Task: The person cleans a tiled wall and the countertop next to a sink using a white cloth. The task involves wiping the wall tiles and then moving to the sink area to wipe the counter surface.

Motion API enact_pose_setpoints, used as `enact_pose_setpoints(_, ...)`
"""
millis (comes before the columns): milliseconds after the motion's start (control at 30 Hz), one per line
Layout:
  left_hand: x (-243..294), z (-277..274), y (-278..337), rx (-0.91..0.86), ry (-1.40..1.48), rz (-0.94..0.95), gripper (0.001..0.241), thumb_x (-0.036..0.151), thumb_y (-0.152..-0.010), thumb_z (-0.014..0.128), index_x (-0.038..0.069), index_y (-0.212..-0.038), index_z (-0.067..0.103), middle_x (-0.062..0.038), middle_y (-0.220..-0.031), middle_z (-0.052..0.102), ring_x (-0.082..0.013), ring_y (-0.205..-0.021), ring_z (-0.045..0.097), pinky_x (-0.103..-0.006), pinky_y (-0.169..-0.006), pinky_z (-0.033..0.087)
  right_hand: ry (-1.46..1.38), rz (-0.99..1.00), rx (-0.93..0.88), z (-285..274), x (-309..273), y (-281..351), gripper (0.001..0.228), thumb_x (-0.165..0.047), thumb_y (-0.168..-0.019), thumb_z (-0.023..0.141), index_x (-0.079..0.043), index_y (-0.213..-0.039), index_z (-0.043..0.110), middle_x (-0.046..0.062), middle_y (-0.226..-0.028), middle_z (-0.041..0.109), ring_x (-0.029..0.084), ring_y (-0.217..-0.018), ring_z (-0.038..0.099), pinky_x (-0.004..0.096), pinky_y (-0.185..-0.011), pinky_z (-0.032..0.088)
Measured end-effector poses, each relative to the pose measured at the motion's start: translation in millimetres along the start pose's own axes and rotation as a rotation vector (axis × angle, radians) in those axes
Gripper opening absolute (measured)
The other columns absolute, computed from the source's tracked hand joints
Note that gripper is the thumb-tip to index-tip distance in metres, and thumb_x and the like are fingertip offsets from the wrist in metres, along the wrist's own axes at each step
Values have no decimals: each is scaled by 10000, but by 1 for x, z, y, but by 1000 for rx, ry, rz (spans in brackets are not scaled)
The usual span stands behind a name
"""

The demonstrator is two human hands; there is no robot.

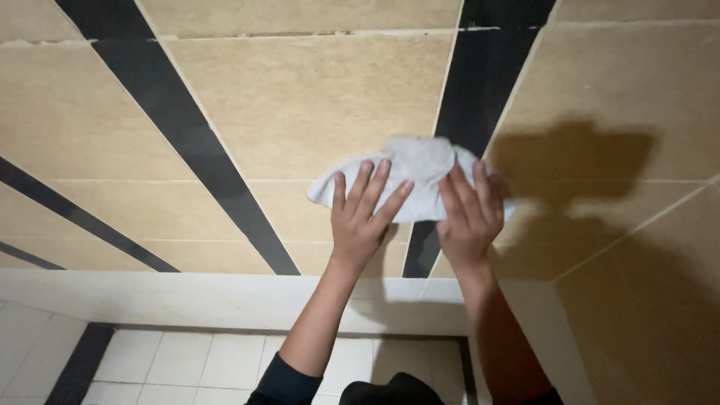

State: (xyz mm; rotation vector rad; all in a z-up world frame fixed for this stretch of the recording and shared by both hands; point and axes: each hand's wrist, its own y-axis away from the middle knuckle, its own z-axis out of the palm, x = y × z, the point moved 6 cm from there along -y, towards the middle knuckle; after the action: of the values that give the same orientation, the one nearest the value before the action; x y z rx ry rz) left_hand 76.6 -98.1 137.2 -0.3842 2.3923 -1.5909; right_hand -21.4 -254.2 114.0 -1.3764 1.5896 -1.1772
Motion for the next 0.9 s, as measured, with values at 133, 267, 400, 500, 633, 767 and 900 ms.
enact_pose_setpoints(133,-1,-8,-25,19,2,-29,449,121,-1060,586,299,-1470,629,-76,-1614,491,-266,-1552,393,-549,-1326,182,-20,-10,56,-18,-8,-40,307,-58,-1066,679,-133,-1363,680,41,-1504,625,295,-1510,447,514,-1287,323)
enact_pose_setpoints(267,2,-2,-10,38,53,-52,436,151,-1049,582,298,-1458,623,-85,-1605,485,-271,-1541,398,-558,-1313,170,-61,34,53,-6,-2,-16,274,-114,-1056,690,-144,-1328,679,27,-1475,634,285,-1498,461,515,-1279,326)
enact_pose_setpoints(400,6,32,53,-33,-7,-51,447,180,-1084,607,341,-1499,569,-55,-1671,409,-251,-1576,336,-574,-1333,144,-53,73,-36,20,6,51,255,-91,-1047,669,-149,-1295,685,48,-1469,639,295,-1476,465,513,-1274,316)
enact_pose_setpoints(500,9,51,99,-124,12,-78,501,174,-1026,613,324,-1502,561,-62,-1672,398,-262,-1576,322,-586,-1313,151,-56,90,-63,29,4,94,264,-76,-1023,677,-186,-1261,700,21,-1461,643,266,-1481,467,478,-1274,322)
enact_pose_setpoints(633,10,63,132,-175,60,-68,504,190,-1008,612,307,-1496,564,-75,-1654,405,-270,-1571,322,-595,-1299,141,-46,64,-92,35,5,133,295,-78,-988,689,-171,-1268,701,26,-1453,638,258,-1470,477,454,-1265,326)
enact_pose_setpoints(767,10,57,127,-149,-19,-3,494,235,-1040,613,320,-1524,560,-69,-1664,412,-265,-1582,305,-587,-1300,137,29,6,-87,36,4,132,279,-127,-1025,701,-209,-1291,679,9,-1483,627,261,-1466,484,444,-1276,320)
enact_pose_setpoints(900,5,41,83,-86,-58,26,516,230,-1026,594,327,-1531,554,-100,-1656,409,-305,-1578,293,-602,-1288,115,-9,-11,-81,35,16,99,338,-154,-1039,674,-181,-1375,642,37,-1512,591,304,-1500,442,518,-1276,294)
